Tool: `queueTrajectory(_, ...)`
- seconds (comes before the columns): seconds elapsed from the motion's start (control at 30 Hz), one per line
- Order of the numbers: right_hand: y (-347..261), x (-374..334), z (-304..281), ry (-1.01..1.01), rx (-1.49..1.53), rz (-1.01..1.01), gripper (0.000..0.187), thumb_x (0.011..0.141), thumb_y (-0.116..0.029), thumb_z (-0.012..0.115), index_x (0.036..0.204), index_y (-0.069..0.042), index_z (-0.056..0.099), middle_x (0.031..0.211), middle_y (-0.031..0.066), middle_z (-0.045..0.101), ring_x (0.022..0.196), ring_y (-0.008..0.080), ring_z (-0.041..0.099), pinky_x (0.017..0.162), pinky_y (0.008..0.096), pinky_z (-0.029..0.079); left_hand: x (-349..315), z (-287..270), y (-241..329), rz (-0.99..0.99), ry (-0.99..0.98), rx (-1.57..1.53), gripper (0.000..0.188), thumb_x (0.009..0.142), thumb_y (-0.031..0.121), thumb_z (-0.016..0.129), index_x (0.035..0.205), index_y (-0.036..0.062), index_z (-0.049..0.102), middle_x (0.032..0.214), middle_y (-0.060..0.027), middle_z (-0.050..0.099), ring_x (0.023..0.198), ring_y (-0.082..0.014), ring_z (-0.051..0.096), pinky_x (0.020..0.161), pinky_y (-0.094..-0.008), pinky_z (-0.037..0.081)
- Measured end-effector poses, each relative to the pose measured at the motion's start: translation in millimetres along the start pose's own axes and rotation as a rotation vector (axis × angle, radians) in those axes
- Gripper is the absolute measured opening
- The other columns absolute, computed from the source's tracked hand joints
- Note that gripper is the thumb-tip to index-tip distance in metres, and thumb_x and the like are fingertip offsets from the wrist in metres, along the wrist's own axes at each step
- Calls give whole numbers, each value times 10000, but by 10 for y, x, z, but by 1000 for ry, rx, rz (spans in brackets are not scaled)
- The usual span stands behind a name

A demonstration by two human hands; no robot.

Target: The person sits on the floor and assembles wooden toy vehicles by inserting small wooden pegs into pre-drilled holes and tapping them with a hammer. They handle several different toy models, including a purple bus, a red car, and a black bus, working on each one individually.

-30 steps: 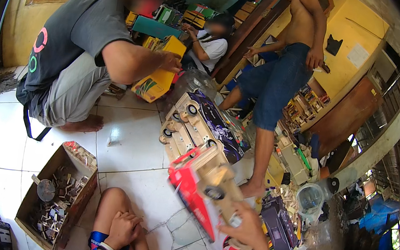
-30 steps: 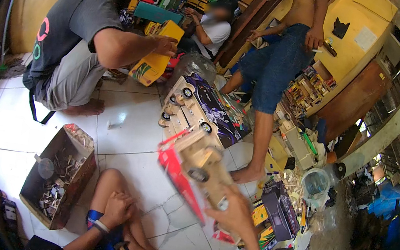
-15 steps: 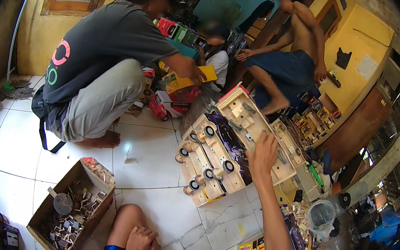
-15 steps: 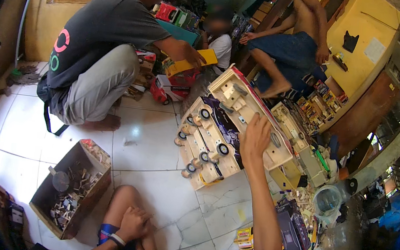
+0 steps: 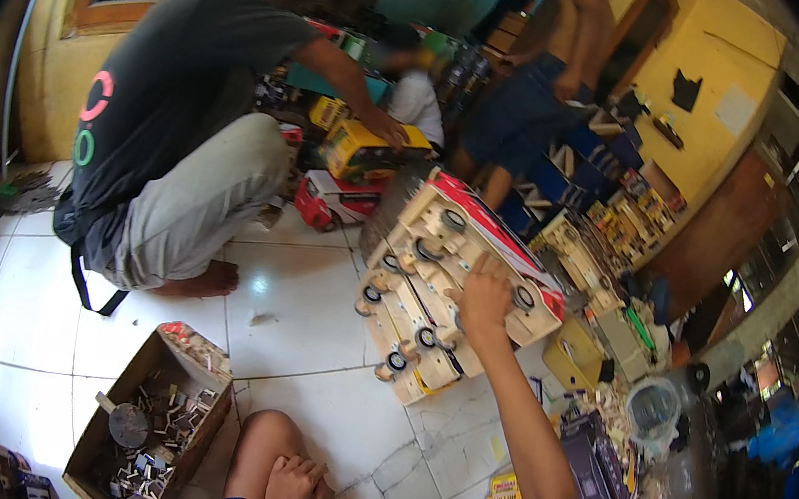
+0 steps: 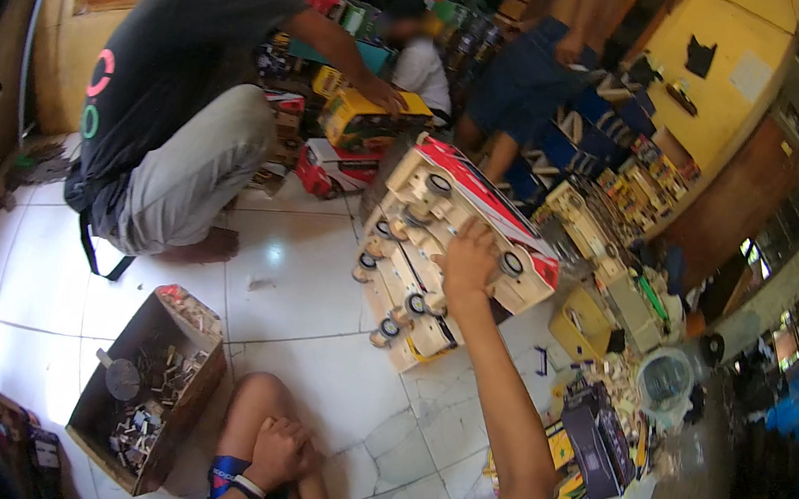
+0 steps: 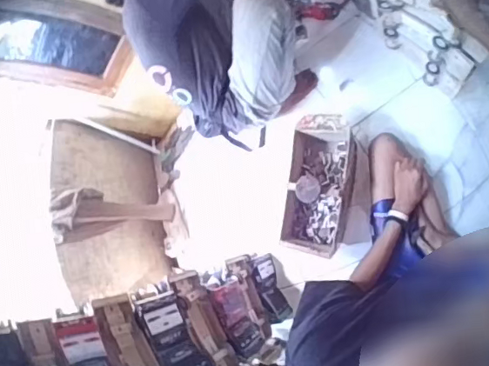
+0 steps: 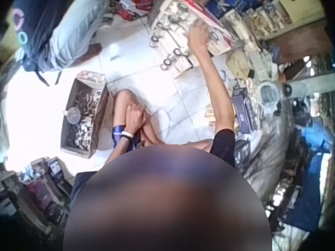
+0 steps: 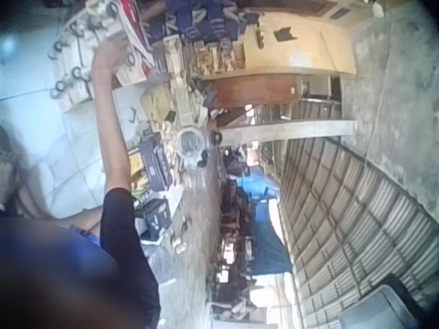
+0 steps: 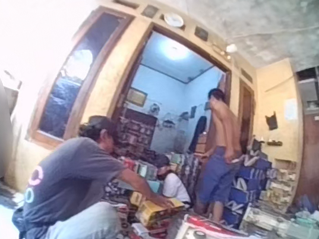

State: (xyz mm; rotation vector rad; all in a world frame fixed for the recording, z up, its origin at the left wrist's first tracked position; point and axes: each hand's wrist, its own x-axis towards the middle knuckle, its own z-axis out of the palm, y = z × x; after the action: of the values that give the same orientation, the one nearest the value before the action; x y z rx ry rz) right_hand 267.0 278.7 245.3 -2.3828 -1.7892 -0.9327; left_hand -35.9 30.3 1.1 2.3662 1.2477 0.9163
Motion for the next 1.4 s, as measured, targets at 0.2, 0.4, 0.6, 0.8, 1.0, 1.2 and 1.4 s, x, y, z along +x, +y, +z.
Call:
queueTrajectory(0.2, 19, -449, -362, 115, 178, -148, 688, 887, -276, 788, 1429, 67, 539, 1328, 238, 614, 1255, 378, 582, 1071, 475, 472, 8, 8, -7, 16, -24, 49, 180, 787, 169, 705, 949, 107, 753, 882, -59, 703, 872, -257, 638, 798, -415, 427)
queueTrajectory(0.4, 606, -1218, -564, 381, 579, -125, 424, 887, -172, 710, 1274, -17, 630, 1165, 178, 684, 1092, 373, 629, 998, 493, 470, -17, 49, -9, 15, 4, 61, 178, 786, 141, 695, 946, 96, 758, 895, -74, 718, 882, -280, 640, 805, -433, 422)
queueTrajectory(0.6, 1987, -2095, 53, 316, 416, 335, 441, 822, -137, 758, 1220, 3, 630, 1153, 209, 697, 1051, 440, 650, 952, 513, 505, 3, 51, 32, 25, -1, 46, 174, 779, 118, 694, 943, 94, 746, 933, -103, 718, 932, -321, 646, 839, -459, 428)
queueTrajectory(0.8, 3563, -3207, 678, -290, 86, 744, 736, 823, -162, 797, 1455, 9, 462, 1554, 234, 435, 1450, 417, 414, 1147, 551, 434, 29, 72, 115, 71, 1, 102, 129, 832, 148, 680, 931, 91, 740, 918, -104, 707, 935, -337, 624, 840, -479, 422)
queueTrajectory(1.0, 4307, -3845, 1013, -732, 86, 914, 1088, 840, -209, 828, 1684, -82, 154, 1785, 89, 81, 1640, 328, 102, 1272, 583, 282, 28, 81, 161, 108, -15, 174, 123, 848, 137, 665, 928, 75, 734, 906, -117, 699, 932, -359, 617, 848, -495, 422)
queueTrajectory(1.2, 3864, -4117, 1271, -446, -32, 958, 1190, 818, -291, 869, 1700, -108, 92, 1783, 55, 80, 1640, 301, 105, 1257, 613, 282, 6, 122, 126, 103, -39, 196, 124, 855, 102, 659, 943, 72, 742, 871, -128, 676, 913, -358, 615, 865, -489, 419)
queueTrajectory(1.4, 3247, -4324, 1072, -313, -77, 931, 1208, 768, -265, 881, 1693, -103, 122, 1764, 124, 113, 1627, 353, 127, 1256, 624, 255, 5, 153, 113, 116, -18, 248, 94, 873, 117, 650, 919, 70, 717, 889, -128, 672, 930, -362, 609, 882, -505, 424)
